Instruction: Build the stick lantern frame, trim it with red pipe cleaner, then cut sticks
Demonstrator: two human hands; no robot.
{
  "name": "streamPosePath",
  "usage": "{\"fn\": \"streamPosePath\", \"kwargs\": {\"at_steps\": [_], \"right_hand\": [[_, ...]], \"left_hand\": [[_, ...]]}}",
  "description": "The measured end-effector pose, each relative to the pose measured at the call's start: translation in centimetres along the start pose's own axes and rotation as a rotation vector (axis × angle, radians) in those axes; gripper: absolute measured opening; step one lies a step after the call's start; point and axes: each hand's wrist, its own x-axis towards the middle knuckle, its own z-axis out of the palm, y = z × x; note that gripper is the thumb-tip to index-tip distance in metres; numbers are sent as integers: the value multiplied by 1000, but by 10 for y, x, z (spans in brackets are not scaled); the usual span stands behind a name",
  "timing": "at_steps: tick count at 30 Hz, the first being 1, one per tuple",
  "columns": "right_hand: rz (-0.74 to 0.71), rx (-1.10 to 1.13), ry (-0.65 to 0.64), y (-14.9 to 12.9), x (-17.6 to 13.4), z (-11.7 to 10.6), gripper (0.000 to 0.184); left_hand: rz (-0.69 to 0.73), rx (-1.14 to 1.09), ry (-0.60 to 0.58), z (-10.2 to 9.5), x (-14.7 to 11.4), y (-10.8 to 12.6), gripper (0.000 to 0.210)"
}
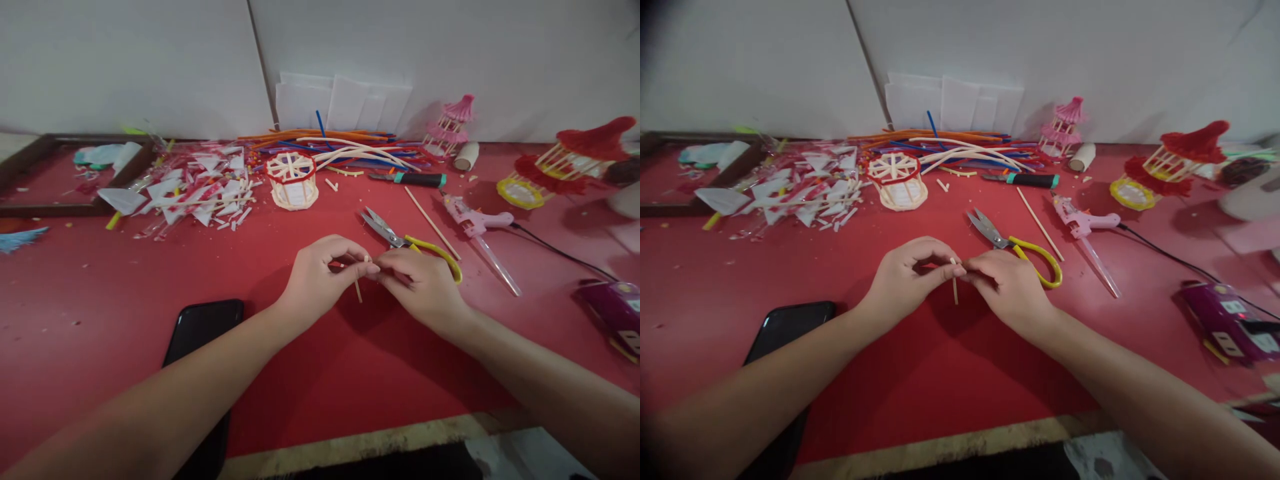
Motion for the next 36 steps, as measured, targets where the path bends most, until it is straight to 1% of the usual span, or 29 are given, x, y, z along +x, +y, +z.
{"fn": "streamPosePath", "kwargs": {"at_steps": [3,6,8,12,16,19,21,29,33,36], "right_hand": [[68,-31,35,4,1,2,11],[117,-52,29,7,2,6,11],[119,-67,14,8,2,7,12],[38,-102,-6,9,2,8,12],[-36,-114,4,12,3,8,14],[-57,-108,-3,13,4,8,13],[-62,-107,-8,13,4,8,12],[-56,-102,-7,13,4,7,11],[-40,-102,-23,14,4,7,13],[-28,-97,-19,13,4,7,12]], "left_hand": [[-65,9,2,0,2,-2,7],[-59,62,-17,1,2,-3,5],[-40,94,-41,2,1,-4,5],[-5,137,-80,4,1,-5,10],[69,254,-95,3,1,-8,5],[162,388,-71,3,1,-9,3],[183,438,-51,3,1,-8,2],[56,434,-39,4,-1,-6,4],[59,419,-32,5,-1,-6,5],[37,445,-28,6,0,-5,5]]}}
